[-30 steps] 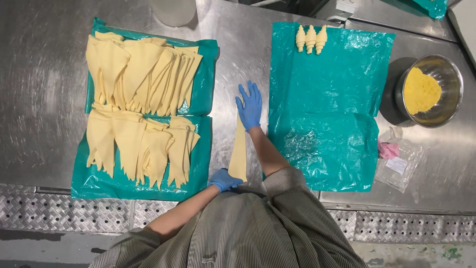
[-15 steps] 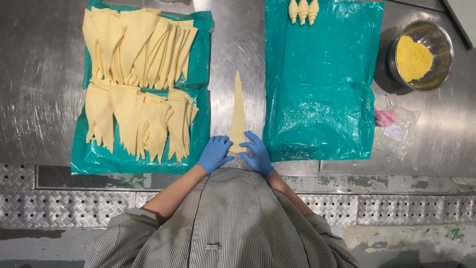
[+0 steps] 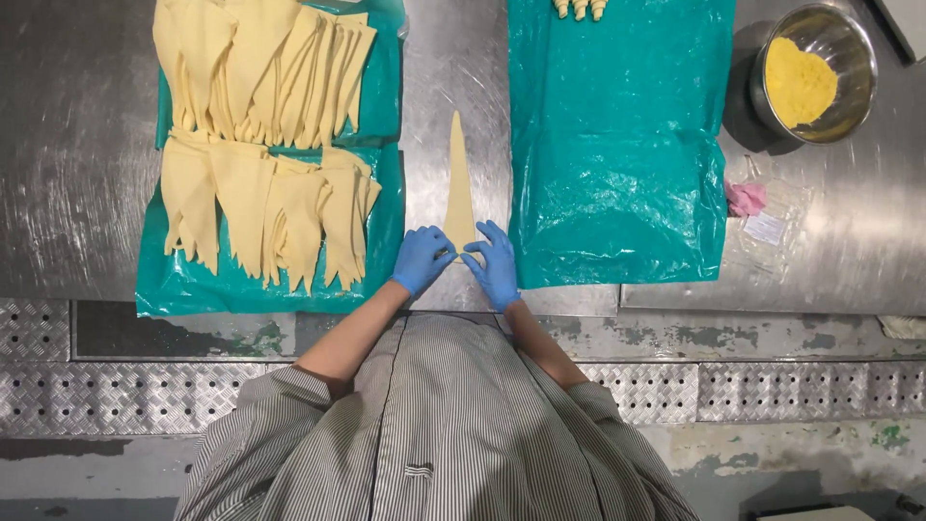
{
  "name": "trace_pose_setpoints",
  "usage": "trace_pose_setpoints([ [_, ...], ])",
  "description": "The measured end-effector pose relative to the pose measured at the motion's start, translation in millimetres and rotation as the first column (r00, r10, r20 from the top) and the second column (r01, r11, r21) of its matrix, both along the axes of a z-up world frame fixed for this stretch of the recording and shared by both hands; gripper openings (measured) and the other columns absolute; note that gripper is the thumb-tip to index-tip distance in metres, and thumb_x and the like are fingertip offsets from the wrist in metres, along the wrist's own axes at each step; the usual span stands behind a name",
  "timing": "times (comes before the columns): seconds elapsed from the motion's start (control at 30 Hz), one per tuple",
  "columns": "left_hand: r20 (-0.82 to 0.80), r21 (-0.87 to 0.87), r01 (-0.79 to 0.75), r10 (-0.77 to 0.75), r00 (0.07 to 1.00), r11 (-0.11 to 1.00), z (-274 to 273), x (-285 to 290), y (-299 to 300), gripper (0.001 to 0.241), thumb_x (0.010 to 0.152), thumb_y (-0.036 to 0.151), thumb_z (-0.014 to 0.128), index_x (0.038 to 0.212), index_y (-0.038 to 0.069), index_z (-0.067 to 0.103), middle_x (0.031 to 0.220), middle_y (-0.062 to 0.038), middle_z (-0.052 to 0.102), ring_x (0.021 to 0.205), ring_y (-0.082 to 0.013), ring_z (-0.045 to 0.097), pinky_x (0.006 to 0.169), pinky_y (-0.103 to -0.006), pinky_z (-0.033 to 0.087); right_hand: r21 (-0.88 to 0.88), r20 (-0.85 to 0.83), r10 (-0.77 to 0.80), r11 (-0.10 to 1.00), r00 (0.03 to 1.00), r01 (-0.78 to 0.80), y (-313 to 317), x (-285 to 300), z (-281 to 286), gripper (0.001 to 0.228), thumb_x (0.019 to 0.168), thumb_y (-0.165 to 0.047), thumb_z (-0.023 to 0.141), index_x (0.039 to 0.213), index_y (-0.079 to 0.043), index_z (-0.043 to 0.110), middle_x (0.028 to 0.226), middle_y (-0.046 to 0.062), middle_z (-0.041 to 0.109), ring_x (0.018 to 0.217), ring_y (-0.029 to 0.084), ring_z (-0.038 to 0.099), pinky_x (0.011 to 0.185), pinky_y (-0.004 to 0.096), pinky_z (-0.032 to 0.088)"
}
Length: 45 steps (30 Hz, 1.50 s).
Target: Rolling pre-cut triangular dough pieces into croissant shapes on a stainless steel work surface.
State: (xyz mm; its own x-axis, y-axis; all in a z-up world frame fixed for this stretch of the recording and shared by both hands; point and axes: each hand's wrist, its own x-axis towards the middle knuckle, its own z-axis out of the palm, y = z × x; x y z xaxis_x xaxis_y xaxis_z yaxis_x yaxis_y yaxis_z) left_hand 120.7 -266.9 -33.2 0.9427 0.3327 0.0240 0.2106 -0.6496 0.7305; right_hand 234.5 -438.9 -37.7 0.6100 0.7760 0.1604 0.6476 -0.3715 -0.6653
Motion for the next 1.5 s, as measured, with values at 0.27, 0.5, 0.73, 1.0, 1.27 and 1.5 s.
trace_pose_setpoints([
  [0.27, 0.252, 0.253, 0.111, -0.176, 0.952, 0.961, -49, -46, -1, 0.021, 0.093, 0.018, 0.071, 0.113, 0.011, 0.073, 0.115, -0.005, 0.068, 0.108, -0.0281, 0.062, 0.096, -0.0423, 0.047, -0.101, 0.209, 0.163, 0.984, 0.964, -0.144, -43, -19, -21, 0.034, 0.098, -0.018, 0.072, 0.130, -0.010, 0.069, 0.149, 0.009, 0.057, 0.149, 0.028, 0.044, 0.125, 0.045, 0.034],
  [0.5, 0.151, 0.361, 0.036, -0.096, 0.984, 0.932, -12, -28, 3, 0.026, 0.089, 0.014, 0.067, 0.114, 0.007, 0.068, 0.133, -0.014, 0.063, 0.120, -0.0341, 0.058, 0.105, -0.0478, 0.044, -0.336, 0.144, 0.290, 0.914, 0.946, -0.229, -19, -12, 1, 0.069, 0.097, -0.029, 0.058, 0.155, 0.003, 0.036, 0.163, 0.020, 0.033, 0.153, 0.040, 0.025, 0.124, 0.052, 0.018],
  [0.73, 0.115, 0.332, 0.196, -0.246, 0.962, 0.923, -43, -48, -15, 0.042, 0.092, 0.014, 0.061, 0.131, -0.003, 0.061, 0.140, -0.021, 0.059, 0.135, -0.0375, 0.052, 0.118, -0.0503, 0.036, -0.257, 0.184, 0.296, 0.935, 0.937, -0.245, -32, -24, 4, 0.064, 0.099, -0.026, 0.058, 0.154, 0.003, 0.040, 0.163, 0.021, 0.036, 0.154, 0.039, 0.028, 0.126, 0.051, 0.021],
  [1.0, -0.111, 0.319, 0.432, -0.420, 0.901, 0.843, -18, -44, -19, 0.068, 0.090, 0.022, 0.057, 0.149, -0.008, 0.040, 0.159, -0.024, 0.037, 0.151, -0.0365, 0.031, 0.125, -0.0466, 0.021, -0.205, 0.143, 0.302, 0.941, 0.943, -0.270, -28, -29, 11, 0.056, 0.100, -0.020, 0.059, 0.151, 0.001, 0.047, 0.159, 0.017, 0.046, 0.150, 0.033, 0.040, 0.124, 0.049, 0.028],
  [1.27, -0.105, 0.217, 0.346, -0.331, 0.938, 0.913, -17, -28, -20, 0.072, 0.098, 0.030, 0.055, 0.153, -0.009, 0.032, 0.163, -0.026, 0.027, 0.154, -0.0391, 0.021, 0.126, -0.0479, 0.014, -0.226, 0.194, 0.274, 0.947, 0.942, -0.229, -17, -18, -2, 0.057, 0.099, -0.021, 0.060, 0.150, 0.000, 0.047, 0.158, 0.018, 0.044, 0.151, 0.036, 0.034, 0.124, 0.051, 0.025],
  [1.5, -0.068, 0.163, 0.448, -0.443, 0.894, 0.879, -27, -36, -25, 0.071, 0.097, 0.027, 0.054, 0.155, -0.009, 0.030, 0.164, -0.025, 0.028, 0.155, -0.0367, 0.024, 0.128, -0.0462, 0.015, -0.243, 0.194, 0.386, 0.909, 0.902, -0.337, -36, -27, -6, 0.050, 0.099, -0.018, 0.062, 0.141, 0.007, 0.053, 0.155, 0.019, 0.047, 0.153, 0.034, 0.038, 0.127, 0.051, 0.026],
])
